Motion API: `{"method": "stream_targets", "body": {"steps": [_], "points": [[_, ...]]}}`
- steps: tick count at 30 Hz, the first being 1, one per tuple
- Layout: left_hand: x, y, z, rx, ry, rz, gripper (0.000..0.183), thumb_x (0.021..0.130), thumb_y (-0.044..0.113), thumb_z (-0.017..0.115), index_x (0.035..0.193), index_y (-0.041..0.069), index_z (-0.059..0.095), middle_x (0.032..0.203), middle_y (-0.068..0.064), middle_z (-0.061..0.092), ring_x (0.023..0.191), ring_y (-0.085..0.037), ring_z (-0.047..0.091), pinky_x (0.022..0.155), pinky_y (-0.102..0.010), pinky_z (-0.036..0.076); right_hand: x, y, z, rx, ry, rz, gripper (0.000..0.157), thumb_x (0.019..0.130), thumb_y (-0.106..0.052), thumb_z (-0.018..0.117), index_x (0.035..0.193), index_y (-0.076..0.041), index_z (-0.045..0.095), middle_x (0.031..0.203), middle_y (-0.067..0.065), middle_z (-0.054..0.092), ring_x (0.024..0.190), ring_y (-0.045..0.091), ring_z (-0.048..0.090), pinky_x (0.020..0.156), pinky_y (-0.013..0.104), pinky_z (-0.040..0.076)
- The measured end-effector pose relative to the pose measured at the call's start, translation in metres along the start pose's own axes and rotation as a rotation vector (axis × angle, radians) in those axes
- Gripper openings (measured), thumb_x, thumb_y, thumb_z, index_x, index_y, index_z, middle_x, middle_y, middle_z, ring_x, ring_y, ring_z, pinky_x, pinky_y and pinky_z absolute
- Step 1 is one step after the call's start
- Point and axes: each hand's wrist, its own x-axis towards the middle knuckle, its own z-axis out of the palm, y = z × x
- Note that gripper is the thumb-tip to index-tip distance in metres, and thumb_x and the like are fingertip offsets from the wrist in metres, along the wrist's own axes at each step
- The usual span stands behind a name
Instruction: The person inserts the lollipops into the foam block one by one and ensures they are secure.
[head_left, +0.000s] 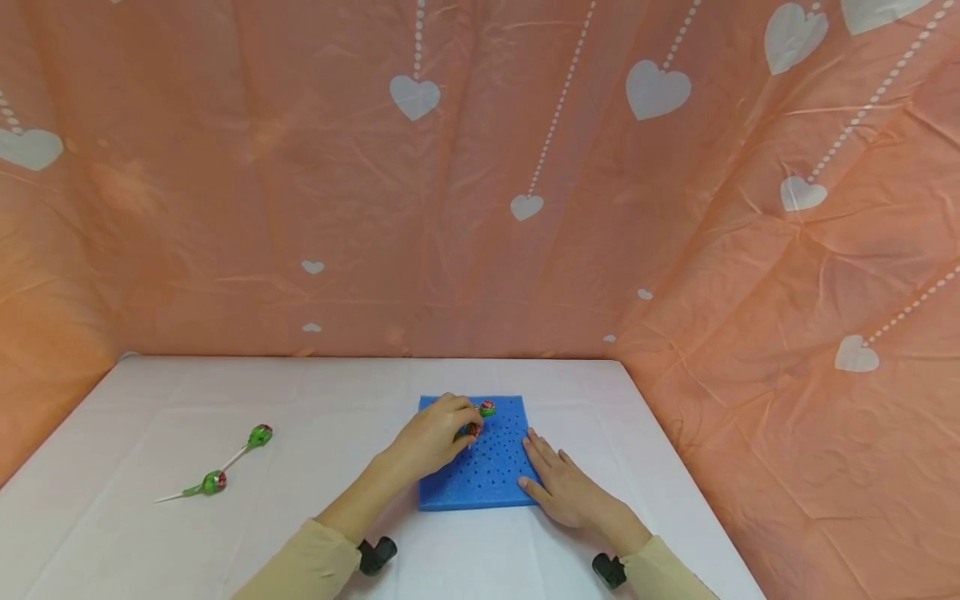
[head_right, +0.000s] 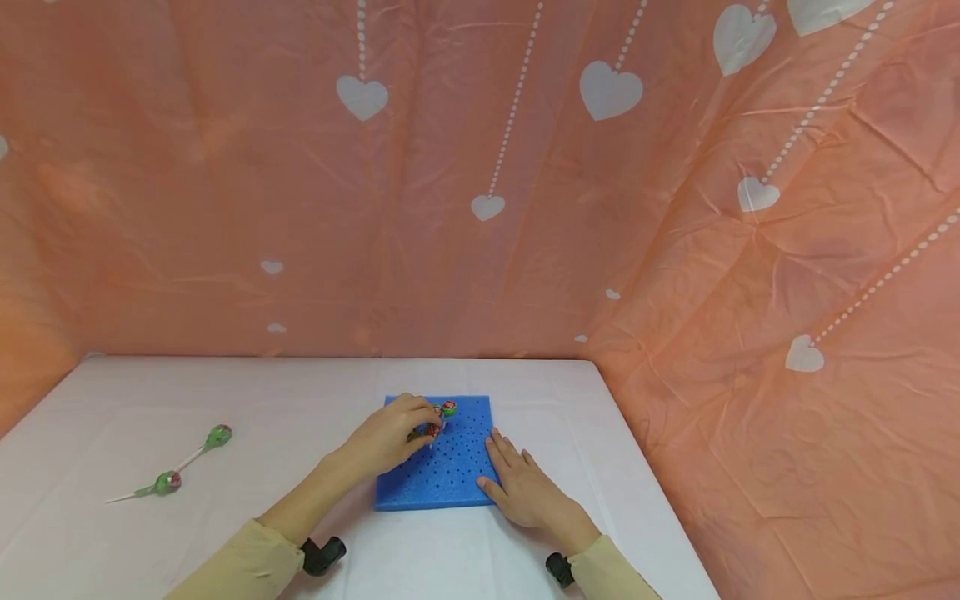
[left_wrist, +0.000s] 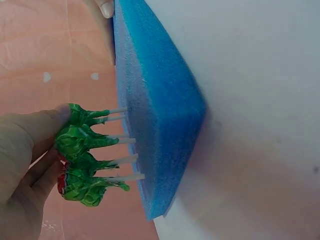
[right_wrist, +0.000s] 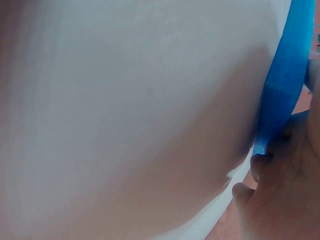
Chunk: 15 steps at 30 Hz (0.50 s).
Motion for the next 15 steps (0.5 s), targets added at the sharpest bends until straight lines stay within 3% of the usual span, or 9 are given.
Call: {"method": "stream_targets", "body": {"steps": [15], "points": [[-0.0003, -0.0044, 0.0009, 0.000, 0.006, -0.022, 0.018, 0.087, 0.012, 0.086, 0.105, 0.012, 0.081, 0.106, -0.002, 0.074, 0.106, -0.022, 0.064, 0.092, -0.036, 0.060, 0.0003, -0.0002, 0.0003, -0.009, 0.005, 0.003, 0.072, 0.112, -0.043, 0.044, 0.163, 0.002, 0.021, 0.172, 0.018, 0.014, 0.157, 0.037, 0.018, 0.124, 0.062, 0.021]]}}
